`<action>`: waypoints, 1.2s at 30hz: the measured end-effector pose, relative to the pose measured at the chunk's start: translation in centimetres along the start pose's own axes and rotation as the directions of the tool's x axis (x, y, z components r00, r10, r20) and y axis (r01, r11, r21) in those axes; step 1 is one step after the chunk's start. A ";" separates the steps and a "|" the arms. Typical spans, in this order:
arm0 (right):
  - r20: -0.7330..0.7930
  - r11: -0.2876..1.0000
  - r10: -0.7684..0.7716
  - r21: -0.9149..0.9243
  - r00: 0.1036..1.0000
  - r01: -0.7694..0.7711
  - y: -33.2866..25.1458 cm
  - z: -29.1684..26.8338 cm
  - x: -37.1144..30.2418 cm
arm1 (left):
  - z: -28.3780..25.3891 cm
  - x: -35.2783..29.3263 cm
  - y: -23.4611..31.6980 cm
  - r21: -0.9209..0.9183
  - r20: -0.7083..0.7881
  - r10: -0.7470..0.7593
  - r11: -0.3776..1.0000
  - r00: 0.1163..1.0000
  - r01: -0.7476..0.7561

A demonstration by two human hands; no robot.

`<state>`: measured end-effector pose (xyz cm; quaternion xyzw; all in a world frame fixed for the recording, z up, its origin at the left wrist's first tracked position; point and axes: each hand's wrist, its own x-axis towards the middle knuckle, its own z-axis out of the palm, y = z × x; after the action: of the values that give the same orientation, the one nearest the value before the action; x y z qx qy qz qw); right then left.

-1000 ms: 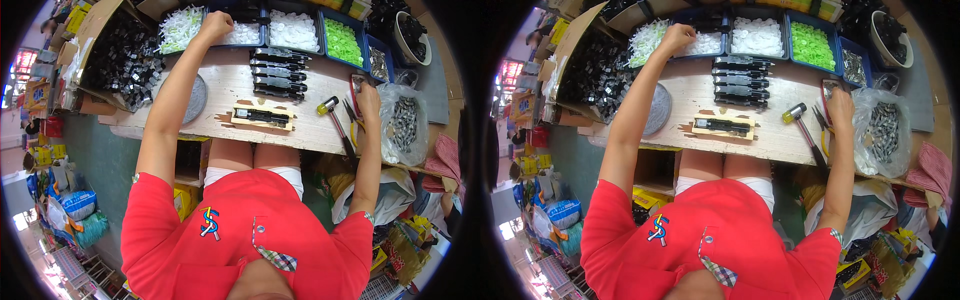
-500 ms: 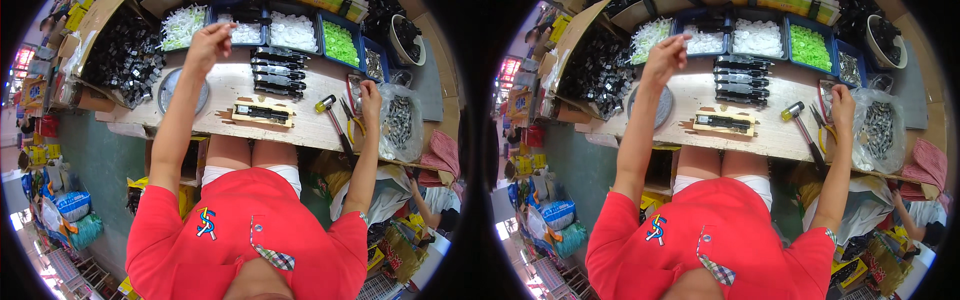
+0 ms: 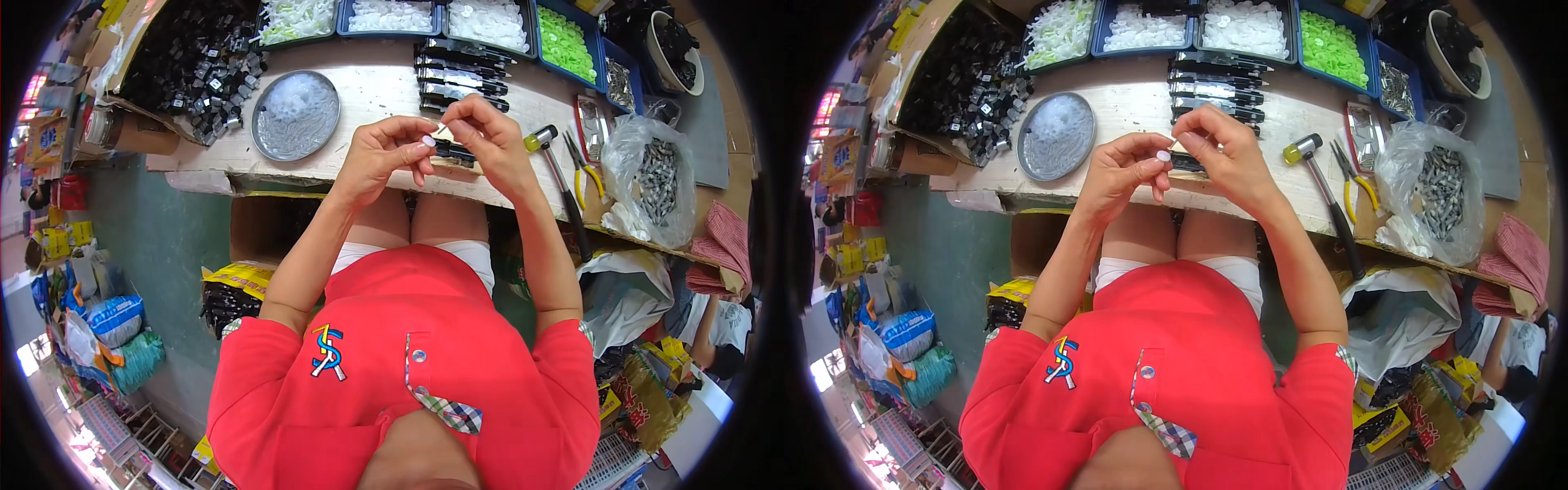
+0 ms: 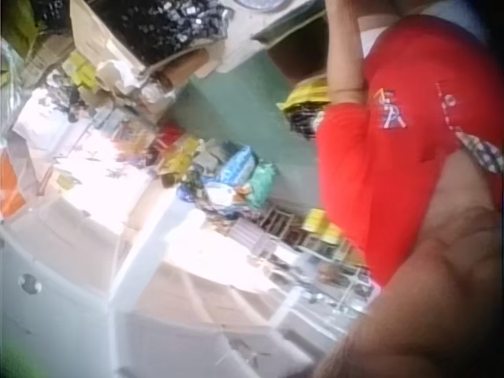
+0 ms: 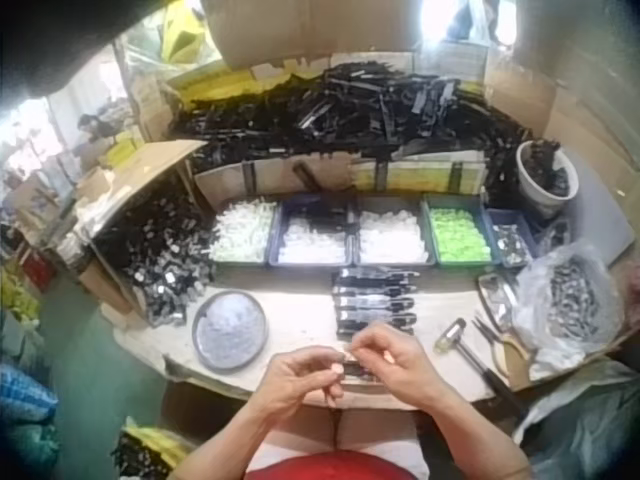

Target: Assembling small mechanical components for toys using hands and a rubber mallet.

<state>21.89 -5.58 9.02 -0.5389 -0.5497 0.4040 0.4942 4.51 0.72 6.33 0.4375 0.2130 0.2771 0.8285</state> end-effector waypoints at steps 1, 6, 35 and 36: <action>0.002 1.000 0.000 0.000 1.000 0.000 0.0 0.3 0.0 | 0.1 -0.1 0.0 0.006 0.013 0.024 1.000 1.000 -0.024; 0.018 0.997 -0.058 -0.055 0.998 0.059 -0.1 1.1 0.0 | 0.2 -0.3 -0.1 -0.027 -0.001 0.060 0.998 0.998 -0.060; -0.028 0.718 -0.330 -0.657 0.943 0.231 4.2 3.3 0.1 | -2.0 0.2 -0.8 0.466 -0.230 0.265 0.875 0.936 -0.133; -0.019 0.713 -0.318 -0.664 0.948 0.225 4.6 3.5 0.0 | -2.3 0.3 -0.9 0.465 -0.232 0.263 0.875 0.937 -0.131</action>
<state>19.32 -4.86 3.87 -0.6160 -0.6950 0.0725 0.3636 3.61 1.88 4.34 0.5890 0.3424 0.3656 0.6342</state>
